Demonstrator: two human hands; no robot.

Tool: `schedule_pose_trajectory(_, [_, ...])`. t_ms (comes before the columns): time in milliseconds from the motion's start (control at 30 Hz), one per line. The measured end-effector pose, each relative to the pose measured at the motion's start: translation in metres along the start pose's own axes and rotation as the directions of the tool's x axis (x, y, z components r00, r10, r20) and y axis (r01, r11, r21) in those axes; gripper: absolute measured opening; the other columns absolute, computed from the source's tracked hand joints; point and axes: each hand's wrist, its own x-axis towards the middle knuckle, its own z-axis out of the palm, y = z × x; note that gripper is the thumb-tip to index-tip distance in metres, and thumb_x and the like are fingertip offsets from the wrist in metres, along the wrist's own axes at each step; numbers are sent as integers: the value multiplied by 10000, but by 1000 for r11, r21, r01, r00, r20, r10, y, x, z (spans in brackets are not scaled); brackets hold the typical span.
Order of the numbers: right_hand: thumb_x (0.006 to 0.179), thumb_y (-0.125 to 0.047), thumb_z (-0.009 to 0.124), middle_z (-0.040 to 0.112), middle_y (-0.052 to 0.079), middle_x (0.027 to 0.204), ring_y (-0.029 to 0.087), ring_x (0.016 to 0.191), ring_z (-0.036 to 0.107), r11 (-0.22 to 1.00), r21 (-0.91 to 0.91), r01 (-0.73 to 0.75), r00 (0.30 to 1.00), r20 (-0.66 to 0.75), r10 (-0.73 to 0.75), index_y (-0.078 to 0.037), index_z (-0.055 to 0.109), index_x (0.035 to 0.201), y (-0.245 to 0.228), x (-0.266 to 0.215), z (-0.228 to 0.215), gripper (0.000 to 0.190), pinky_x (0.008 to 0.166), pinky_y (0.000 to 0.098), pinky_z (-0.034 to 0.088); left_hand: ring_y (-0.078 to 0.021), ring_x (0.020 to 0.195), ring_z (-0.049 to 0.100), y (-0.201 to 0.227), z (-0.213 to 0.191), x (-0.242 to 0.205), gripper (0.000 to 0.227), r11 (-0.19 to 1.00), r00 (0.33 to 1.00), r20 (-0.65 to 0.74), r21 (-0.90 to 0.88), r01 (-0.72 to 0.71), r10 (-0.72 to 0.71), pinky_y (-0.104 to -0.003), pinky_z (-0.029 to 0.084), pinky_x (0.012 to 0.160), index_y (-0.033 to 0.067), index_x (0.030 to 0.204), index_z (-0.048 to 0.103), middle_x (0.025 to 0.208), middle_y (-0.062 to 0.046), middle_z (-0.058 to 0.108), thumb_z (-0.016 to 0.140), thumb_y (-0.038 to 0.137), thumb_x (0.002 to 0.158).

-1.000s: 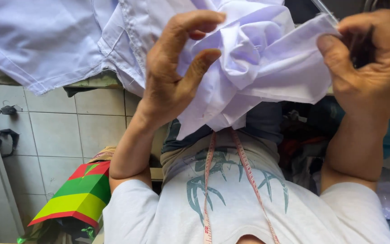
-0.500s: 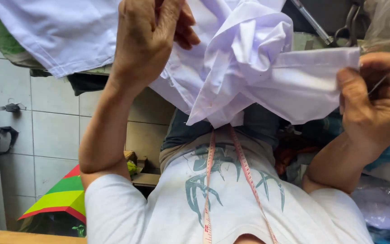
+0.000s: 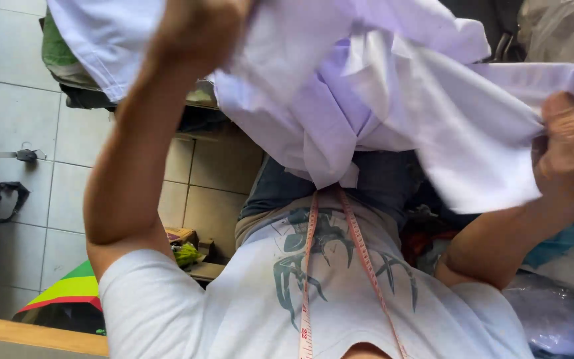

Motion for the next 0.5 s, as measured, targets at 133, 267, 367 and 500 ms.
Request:
schedule_pose_trajectory(133, [1022, 1, 701, 600, 28, 1001, 90, 684, 520, 996, -85, 12, 943, 331, 17, -51, 616, 1085, 13, -6, -2, 118, 485, 254, 409, -176, 724, 592, -6, -15, 8, 84, 998, 998, -37, 5, 56, -56, -289, 535, 512, 113, 944, 468, 830, -54, 584, 482, 50, 998])
schedule_pose_trajectory(267, [1114, -43, 676, 440, 9, 802, 82, 502, 398, 1000, 8, -20, 966, 259, 17, -88, 508, 1155, 3, -35, 13, 179, 419, 256, 324, -160, 719, 552, -14, -23, 16, 112, 994, 992, -53, -2, 112, -112, -291, 501, 530, 130, 916, 450, 815, -30, 548, 500, 117, 1016])
schedule_pose_trajectory(367, [1129, 41, 629, 405, 22, 709, 104, 507, 410, 995, -76, 65, 938, 345, -35, -46, 495, 1146, 15, -31, 23, 161, 446, 259, 336, -148, 715, 522, -21, -27, 25, 157, 989, 987, -56, -10, 149, -150, -292, 476, 544, 143, 896, 436, 803, -13, 521, 513, 168, 1030])
schedule_pose_trajectory(500, [1107, 5, 716, 505, 18, 886, 105, 783, 482, 971, -179, 157, 942, 323, -92, -30, 595, 1151, 20, -19, 32, 133, 716, 270, 437, -132, 709, 482, -28, -34, 29, 225, 977, 974, -71, -20, 212, -213, -294, 442, 562, 160, 869, 417, 788, 11, 485, 531, 235, 1048])
